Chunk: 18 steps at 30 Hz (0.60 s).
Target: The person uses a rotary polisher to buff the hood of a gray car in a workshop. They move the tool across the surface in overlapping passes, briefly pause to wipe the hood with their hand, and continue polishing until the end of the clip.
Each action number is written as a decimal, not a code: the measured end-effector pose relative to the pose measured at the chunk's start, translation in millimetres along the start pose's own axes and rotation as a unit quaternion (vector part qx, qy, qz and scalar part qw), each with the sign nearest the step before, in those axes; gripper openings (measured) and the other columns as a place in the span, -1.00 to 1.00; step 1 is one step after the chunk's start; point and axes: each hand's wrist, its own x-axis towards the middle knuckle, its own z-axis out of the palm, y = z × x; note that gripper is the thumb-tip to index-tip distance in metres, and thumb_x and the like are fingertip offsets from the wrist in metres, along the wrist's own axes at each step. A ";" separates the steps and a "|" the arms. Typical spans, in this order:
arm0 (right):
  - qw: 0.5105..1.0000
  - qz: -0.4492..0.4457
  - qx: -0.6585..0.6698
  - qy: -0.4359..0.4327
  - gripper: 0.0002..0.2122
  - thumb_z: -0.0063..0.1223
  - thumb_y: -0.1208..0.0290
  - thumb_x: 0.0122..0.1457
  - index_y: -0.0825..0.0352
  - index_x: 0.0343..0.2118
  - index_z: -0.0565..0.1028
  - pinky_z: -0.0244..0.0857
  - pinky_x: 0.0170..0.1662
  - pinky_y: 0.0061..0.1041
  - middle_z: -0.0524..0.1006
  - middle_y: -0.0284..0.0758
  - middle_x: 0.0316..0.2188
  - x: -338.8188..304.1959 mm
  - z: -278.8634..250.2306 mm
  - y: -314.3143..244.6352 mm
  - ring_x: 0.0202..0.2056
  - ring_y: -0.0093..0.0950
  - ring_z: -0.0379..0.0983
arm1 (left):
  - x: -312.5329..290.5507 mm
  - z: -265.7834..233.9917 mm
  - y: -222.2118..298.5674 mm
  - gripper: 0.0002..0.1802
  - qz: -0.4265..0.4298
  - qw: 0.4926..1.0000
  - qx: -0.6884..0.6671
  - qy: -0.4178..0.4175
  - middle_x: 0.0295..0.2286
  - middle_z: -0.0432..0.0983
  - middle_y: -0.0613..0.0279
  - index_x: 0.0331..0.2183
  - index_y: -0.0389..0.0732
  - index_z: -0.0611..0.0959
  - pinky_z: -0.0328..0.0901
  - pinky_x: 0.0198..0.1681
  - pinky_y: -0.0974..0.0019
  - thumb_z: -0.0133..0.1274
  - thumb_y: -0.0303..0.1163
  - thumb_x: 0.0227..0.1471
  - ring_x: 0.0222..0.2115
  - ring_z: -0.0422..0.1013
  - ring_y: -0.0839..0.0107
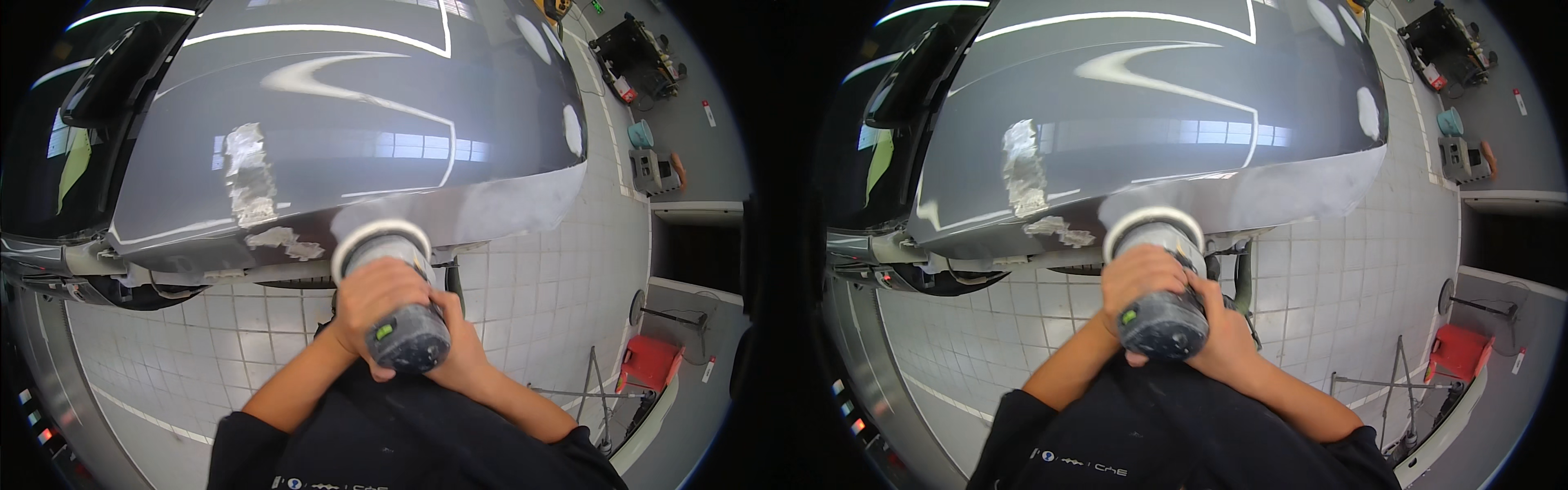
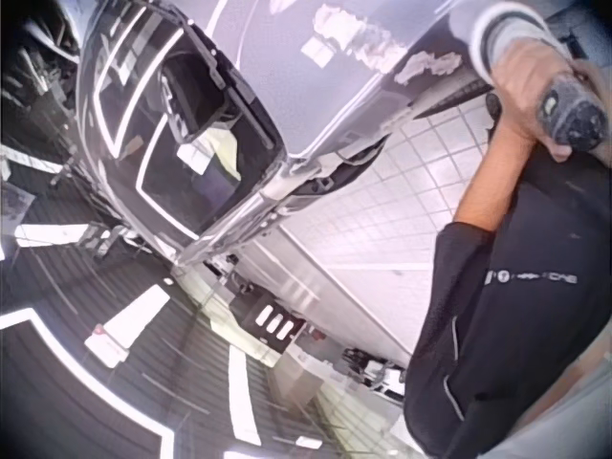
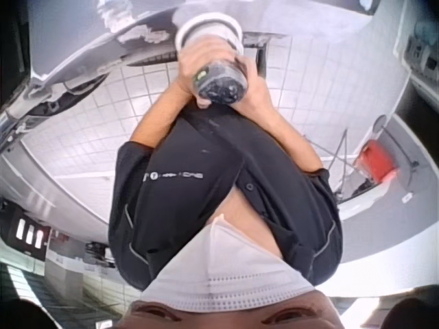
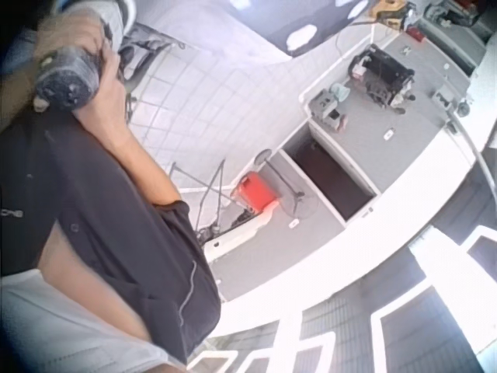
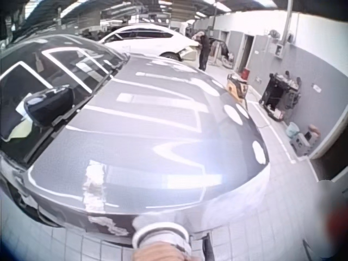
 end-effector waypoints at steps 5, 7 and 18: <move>1.000 0.000 0.004 -0.019 -0.13 0.49 0.26 -0.11 0.30 0.22 0.14 0.46 -0.16 -0.17 0.59 0.04 -0.21 -28.8 17.2 -22.9 -0.20 0.03 0.59 | -22.4 -17.3 38.5 -0.04 -0.069 0.996 -0.047 0.035 -0.41 0.57 0.02 -0.35 -0.36 0.64 0.43 -0.20 0.02 0.05 0.51 -0.19 -0.37 0.55 -0.02; 0.999 -0.039 -0.004 -0.009 -0.12 0.49 0.27 -0.12 0.32 0.22 0.14 0.48 -0.16 -0.19 0.59 0.02 -0.21 -17.3 37.7 -40.3 -0.21 0.01 0.60 | -21.8 -50.7 41.0 -0.03 -0.039 0.999 -0.027 0.023 -0.41 0.57 0.02 -0.34 -0.37 0.64 0.43 -0.19 0.02 0.04 0.52 -0.19 -0.36 0.55 -0.02; 0.989 -0.135 -0.053 0.043 -0.16 0.42 0.36 -0.08 0.47 0.25 0.17 0.51 -0.27 -0.27 0.54 0.01 -0.07 37.9 138.4 -115.5 -0.29 -0.09 0.62 | -36.4 -182.1 22.7 0.01 0.067 0.996 0.052 0.011 -0.49 0.57 0.07 -0.43 -0.30 0.63 0.45 -0.26 0.13 -0.26 0.60 -0.04 -0.43 0.58 0.10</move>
